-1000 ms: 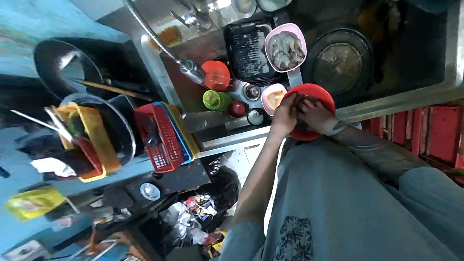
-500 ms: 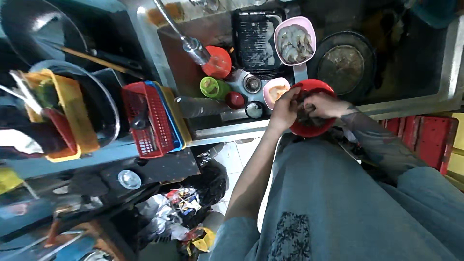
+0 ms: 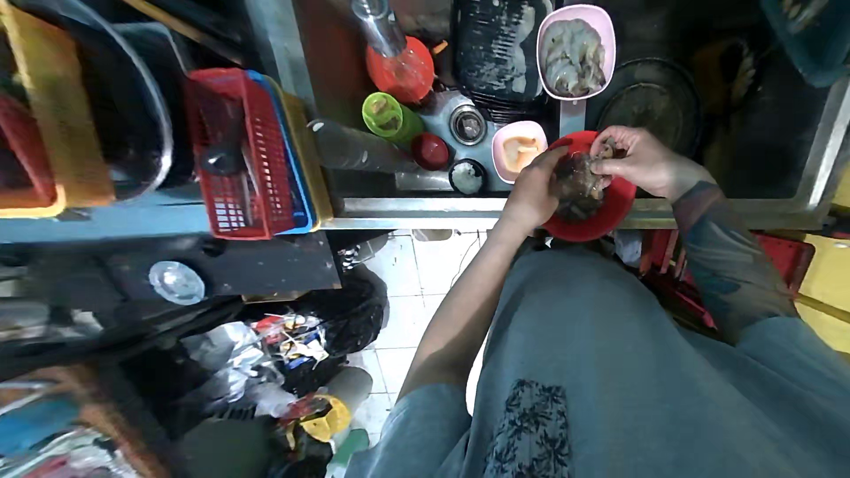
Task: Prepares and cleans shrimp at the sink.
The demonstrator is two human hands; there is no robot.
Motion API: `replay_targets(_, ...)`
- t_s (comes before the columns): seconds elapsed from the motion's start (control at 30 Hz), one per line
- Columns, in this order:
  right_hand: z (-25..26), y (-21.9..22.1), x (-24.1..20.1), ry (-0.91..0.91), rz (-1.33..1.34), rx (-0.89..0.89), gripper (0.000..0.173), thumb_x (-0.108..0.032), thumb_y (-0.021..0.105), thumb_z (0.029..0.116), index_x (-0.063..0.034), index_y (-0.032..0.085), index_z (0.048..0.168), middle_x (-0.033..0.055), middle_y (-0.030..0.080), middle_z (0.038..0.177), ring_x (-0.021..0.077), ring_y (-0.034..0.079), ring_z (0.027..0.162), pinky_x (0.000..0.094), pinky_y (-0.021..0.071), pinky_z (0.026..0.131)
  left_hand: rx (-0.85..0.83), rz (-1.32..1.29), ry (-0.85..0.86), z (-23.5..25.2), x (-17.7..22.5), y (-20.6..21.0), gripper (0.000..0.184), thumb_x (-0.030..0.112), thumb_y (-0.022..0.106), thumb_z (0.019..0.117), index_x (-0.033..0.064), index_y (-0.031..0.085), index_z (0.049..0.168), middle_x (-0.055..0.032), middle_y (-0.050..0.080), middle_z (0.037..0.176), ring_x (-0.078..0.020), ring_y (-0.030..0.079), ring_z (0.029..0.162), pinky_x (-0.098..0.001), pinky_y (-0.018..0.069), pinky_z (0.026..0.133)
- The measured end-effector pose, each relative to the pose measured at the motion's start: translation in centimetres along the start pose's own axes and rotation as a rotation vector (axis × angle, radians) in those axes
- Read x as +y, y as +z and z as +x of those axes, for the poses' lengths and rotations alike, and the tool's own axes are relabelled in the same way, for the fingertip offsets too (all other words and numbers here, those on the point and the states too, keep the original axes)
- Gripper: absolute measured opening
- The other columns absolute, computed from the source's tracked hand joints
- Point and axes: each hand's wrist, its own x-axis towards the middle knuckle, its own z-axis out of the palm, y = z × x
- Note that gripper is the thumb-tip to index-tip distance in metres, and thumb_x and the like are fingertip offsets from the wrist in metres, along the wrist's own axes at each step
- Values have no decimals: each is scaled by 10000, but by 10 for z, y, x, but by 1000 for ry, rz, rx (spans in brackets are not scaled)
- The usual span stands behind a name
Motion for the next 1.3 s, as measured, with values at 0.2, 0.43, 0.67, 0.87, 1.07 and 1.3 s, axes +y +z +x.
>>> replay_targets(0.2,-2,19,0,25,-485,-104,667,-118,762,928,-130,469,1527,115,573,1466,232,600,1304,426,503,1111,-5,-12,-30,0,2,2,494,3,542,987,58,517,1477,-136,614,1398,-225,610,1275,-425,490,1110)
replay_targets(0.43,-12,51,34,23,-1040,-29,1058,-282,972,677,-86,406,1549,199,341,1627,467,385,1442,648,437,1084,-19,-1,-3,3,-1,4,471,19,521,1004,47,516,1475,-149,601,1411,-239,595,1295,-425,475,1124)
replay_targets(0.67,1,75,47,144,-994,67,1147,-249,949,688,-98,283,1611,241,279,1626,544,377,1393,655,513,985,-47,-1,1,9,-10,7,497,28,539,993,49,494,1488,-143,594,1420,-228,598,1289,-417,482,1116)
replay_targets(0.87,9,78,53,166,-996,34,840,-90,868,770,-33,451,1496,310,438,1503,544,469,1335,669,489,1019,-62,-30,-7,7,-10,3,482,49,540,1006,49,496,1486,-152,593,1415,-226,612,1270,-415,498,1100)
replay_targets(1.07,10,48,34,169,-719,-58,589,-184,833,827,-69,578,1345,218,676,1193,402,663,1100,636,526,949,-62,-164,-61,6,-6,-3,505,35,548,1003,67,480,1503,-138,568,1455,-214,629,1251,-410,532,1063)
replay_targets(1.3,-7,24,25,87,-219,-4,589,-153,808,842,-61,537,1357,133,687,1172,203,713,1009,421,625,867,-33,-273,-57,5,-6,-9,494,29,536,1007,91,494,1496,-108,585,1438,-177,651,1211,-378,556,1034)
